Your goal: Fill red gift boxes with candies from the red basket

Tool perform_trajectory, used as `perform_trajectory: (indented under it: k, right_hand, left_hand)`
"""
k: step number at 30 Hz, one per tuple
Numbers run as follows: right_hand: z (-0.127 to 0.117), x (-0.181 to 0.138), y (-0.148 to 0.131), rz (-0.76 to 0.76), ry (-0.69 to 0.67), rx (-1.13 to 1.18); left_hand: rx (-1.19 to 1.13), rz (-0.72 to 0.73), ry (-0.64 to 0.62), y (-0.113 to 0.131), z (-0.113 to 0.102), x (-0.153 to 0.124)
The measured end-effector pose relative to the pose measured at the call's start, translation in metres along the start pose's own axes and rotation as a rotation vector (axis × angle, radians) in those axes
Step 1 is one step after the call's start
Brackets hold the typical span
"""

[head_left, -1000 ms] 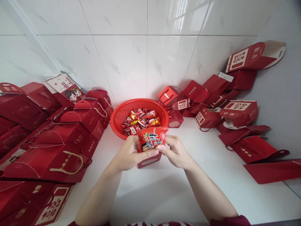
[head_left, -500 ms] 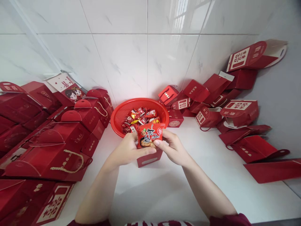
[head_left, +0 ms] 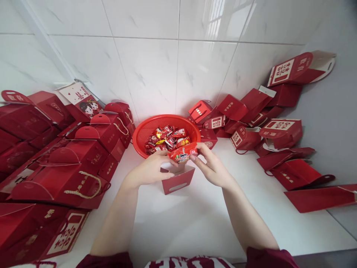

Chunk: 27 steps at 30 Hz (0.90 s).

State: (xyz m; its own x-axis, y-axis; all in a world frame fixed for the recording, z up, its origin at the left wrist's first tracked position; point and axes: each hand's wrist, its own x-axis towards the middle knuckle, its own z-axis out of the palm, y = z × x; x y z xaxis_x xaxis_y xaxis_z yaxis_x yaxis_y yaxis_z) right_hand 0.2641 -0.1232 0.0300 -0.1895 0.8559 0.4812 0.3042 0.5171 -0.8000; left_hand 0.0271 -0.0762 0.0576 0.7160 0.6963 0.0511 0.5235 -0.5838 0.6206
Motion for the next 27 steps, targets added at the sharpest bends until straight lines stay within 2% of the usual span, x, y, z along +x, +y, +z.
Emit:
perform_trajectory:
  k: [5,9,14,19,23,25,27]
  right_hand:
    - [-0.001,-0.001,-0.007,-0.108,-0.099,-0.132]
    - [-0.010,0.003,-0.015,-0.197,-0.326,-0.266]
    - [-0.019,0.016,-0.036,-0.240,-0.556,-0.561]
    - [-0.006,0.044,-0.062,-0.046,-0.865,-0.727]
    - [0.014,0.070,-0.068,0.102,-1.143,-0.821]
    - [0.025,0.078,-0.063,0.129,-1.276,-0.764]
    - [0.037,0.082,-0.054,0.228,-1.345,-0.643]
  left_hand:
    - [-0.218,-0.008,-0.124,-0.009,-0.001,0.001]
    - [-0.176,0.033,-0.170,-0.012,-0.006,0.001]
    - [-0.254,0.086,-0.261,-0.015,-0.007,0.003]
    - [-0.205,0.049,-0.306,-0.020,-0.002,0.006]
    - [-0.260,-0.003,-0.332,-0.015,0.001,0.006]
    - [-0.317,-0.086,-0.360,-0.011,0.001,0.006]
    - [-0.315,-0.135,-0.357,-0.008,0.002,0.005]
